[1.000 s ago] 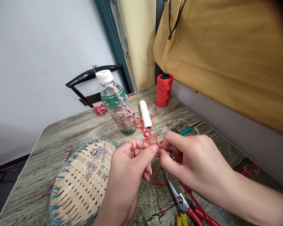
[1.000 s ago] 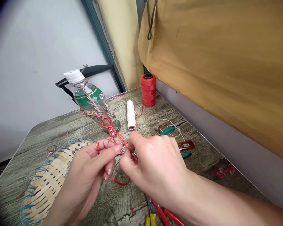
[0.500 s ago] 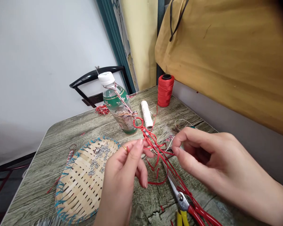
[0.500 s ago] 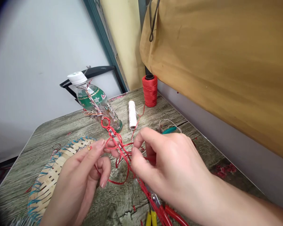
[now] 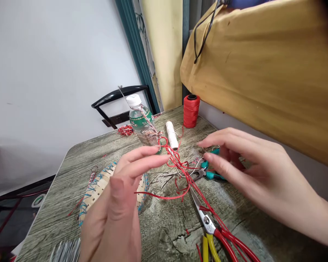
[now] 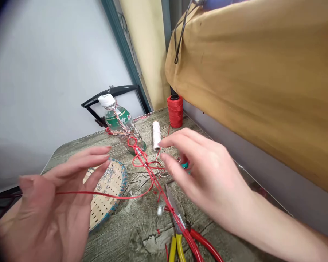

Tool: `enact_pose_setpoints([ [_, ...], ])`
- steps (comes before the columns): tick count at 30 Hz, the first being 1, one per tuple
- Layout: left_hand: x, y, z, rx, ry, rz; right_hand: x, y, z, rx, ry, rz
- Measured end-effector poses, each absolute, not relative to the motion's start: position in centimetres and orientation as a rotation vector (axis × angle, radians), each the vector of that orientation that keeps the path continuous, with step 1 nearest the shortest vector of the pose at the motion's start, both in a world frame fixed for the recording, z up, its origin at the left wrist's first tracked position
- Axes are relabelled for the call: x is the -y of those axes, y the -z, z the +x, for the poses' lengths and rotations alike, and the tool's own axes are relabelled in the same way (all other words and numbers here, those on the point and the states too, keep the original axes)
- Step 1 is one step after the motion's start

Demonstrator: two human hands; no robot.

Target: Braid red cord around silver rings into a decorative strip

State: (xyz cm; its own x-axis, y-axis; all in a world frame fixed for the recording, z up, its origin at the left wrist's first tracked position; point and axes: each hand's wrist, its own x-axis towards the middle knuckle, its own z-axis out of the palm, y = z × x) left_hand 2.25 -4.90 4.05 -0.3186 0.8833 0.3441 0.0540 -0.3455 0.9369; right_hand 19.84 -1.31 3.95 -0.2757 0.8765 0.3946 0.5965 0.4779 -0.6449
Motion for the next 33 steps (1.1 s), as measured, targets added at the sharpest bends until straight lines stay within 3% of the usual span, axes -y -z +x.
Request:
enact_pose_setpoints([
  [6, 5.4, -6.6, 4.1, -1.344, -1.560, 1.560, 3.2, -7.2, 17.5, 1.885, -1.508, -0.794],
  [9, 5.8, -7.0, 4.1, -1.443, -1.453, 1.625, 3.2, -8.1, 17.1, 1.827, -1.700, -0.816],
  [16, 6.1, -4.8, 2.9, -1.426, -1.661, 1.112, 2.9, -8.9, 18.5, 1.790, -1.447, -0.899],
  [23, 5.2, -0.9, 2.9, -1.271, -1.062, 0.855, 2.3, -9.5, 19.0, 1.698, -1.117, -0.800],
  [33, 4.2, -0.6, 2.4, -1.228, -1.033, 0.899, 1.1, -9.9, 17.9, 1.658, -0.859, -0.877],
])
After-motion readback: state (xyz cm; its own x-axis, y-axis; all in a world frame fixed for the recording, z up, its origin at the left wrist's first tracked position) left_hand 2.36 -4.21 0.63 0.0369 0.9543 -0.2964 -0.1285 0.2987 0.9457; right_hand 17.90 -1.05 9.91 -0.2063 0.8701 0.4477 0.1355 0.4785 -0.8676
